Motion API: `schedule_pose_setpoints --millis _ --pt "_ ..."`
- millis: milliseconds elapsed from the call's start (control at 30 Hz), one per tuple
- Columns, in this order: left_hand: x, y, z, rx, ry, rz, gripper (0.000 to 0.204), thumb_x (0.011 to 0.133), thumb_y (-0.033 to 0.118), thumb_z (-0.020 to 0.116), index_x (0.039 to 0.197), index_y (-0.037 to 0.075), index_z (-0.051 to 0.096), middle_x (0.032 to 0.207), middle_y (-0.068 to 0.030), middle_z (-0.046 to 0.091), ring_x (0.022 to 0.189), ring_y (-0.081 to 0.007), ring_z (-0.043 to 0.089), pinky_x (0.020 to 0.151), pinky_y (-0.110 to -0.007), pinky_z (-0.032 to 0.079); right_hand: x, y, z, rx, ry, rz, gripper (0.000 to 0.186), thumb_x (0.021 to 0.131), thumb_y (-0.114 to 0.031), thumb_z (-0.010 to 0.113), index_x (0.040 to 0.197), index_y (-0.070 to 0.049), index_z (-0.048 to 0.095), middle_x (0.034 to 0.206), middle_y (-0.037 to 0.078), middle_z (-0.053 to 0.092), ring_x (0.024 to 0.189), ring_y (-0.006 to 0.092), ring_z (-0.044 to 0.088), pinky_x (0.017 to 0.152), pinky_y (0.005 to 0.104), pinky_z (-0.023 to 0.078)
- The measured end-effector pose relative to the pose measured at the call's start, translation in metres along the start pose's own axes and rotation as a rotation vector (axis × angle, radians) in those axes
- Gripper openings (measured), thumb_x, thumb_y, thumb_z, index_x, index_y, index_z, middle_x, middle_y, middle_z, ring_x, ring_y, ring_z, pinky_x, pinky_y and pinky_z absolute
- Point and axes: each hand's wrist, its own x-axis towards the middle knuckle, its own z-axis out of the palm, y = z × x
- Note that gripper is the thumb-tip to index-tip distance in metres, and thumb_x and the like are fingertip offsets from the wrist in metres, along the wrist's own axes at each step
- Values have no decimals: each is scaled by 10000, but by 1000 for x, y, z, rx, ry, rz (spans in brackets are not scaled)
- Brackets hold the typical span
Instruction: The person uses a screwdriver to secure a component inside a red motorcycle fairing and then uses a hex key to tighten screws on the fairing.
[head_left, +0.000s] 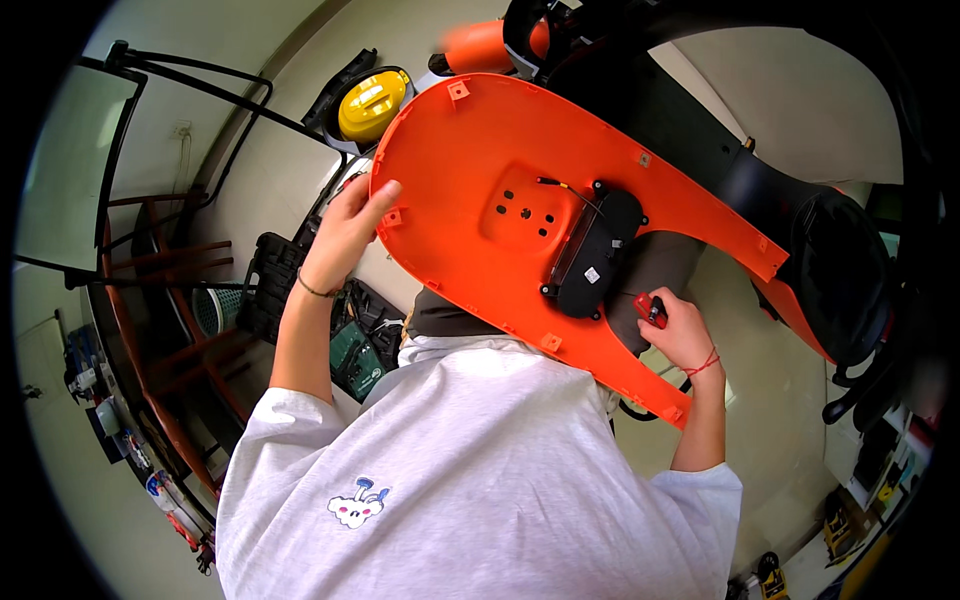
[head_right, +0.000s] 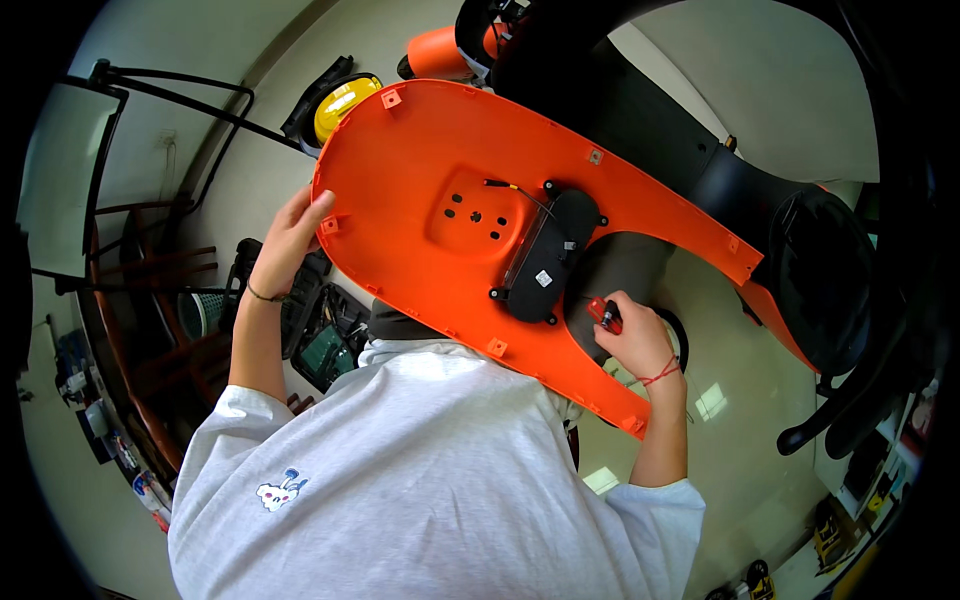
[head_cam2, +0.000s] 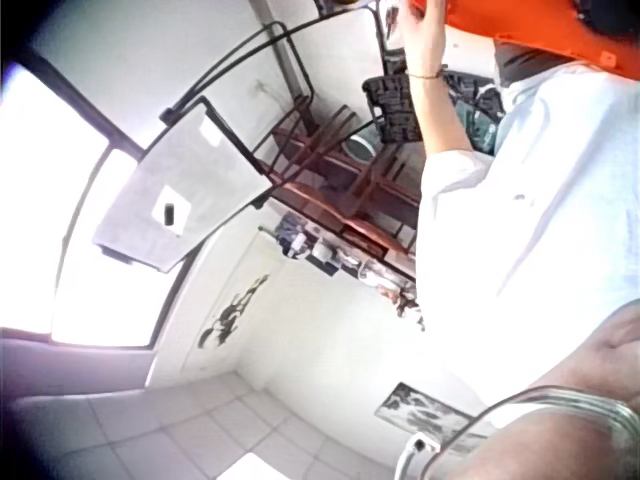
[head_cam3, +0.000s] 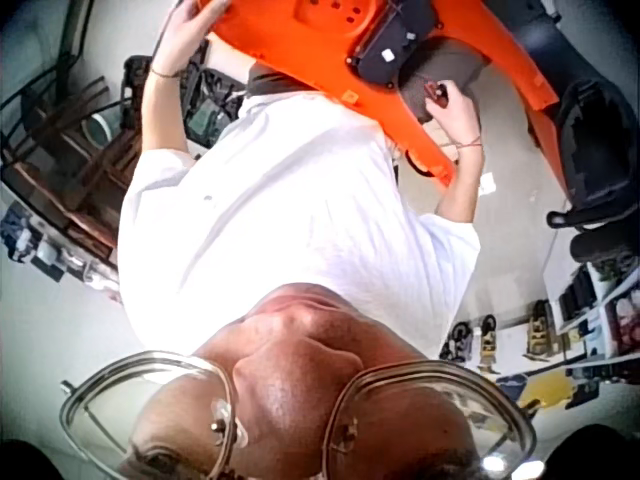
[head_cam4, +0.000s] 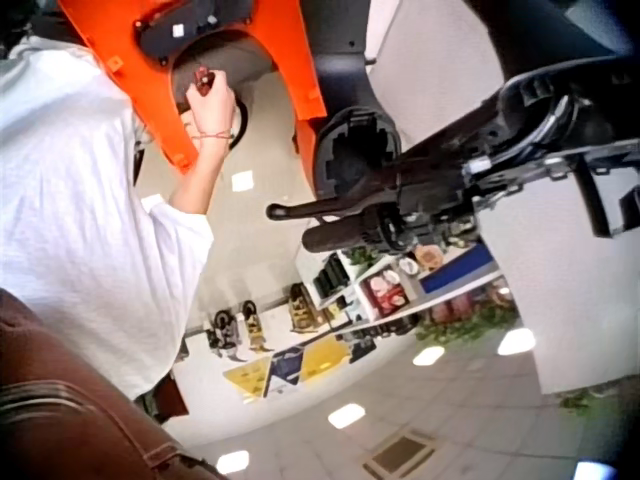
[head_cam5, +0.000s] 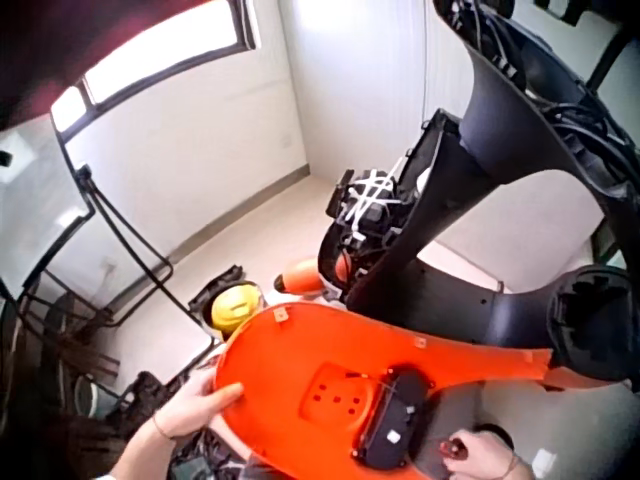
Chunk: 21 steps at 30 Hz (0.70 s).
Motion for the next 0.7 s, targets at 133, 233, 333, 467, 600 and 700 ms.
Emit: schedule_pose_setpoints --millis 133,233,333,467,600,700 --pt "10 -5 0 49 -135 -112 439 951 411 619 1132 11 626 915 18 629 774 -57 535 672 -217 434 -23 32 -10 -42 -26 165 344 742 -203 754 969 -14 576 771 176 646 732 356 643 674 420 500" --pt "6 -10 0 -9 -66 -168 433 959 424 602 1180 53 610 935 52 624 764 -24 531 617 -176 401 -41 62 -12 22 7 182 370 756 -266 755 908 -2 545 765 195 627 704 357 618 670 409 489" --pt "7 -28 -1 -207 -133 -196 425 974 388 581 1233 52 557 893 47 588 615 -7 454 487 -174 303 -60 89 -11 24 -49 317 434 756 -346 763 885 1 537 779 176 624 705 306 612 660 395 483" --pt "-4 -47 14 -372 -265 -137 445 957 353 602 1243 30 494 778 48 526 472 -24 324 407 -201 184 -80 99 0 148 -139 464 442 767 -330 766 892 25 536 779 126 585 724 187 558 678 340 472" --pt "-25 -52 46 -381 -220 -268 426 928 271 656 1234 27 487 793 21 537 467 -37 328 397 -200 201 -96 128 20 342 -177 449 449 796 -356 761 917 21 550 855 102 578 791 165 544 721 321 460" --pt "-34 -51 55 -515 -168 -361 308 931 165 587 1186 14 503 843 -38 616 451 -49 394 377 -181 202 -94 117 8 676 -217 488 416 812 -306 786 1017 -9 579 921 33 591 857 116 549 784 268 458"
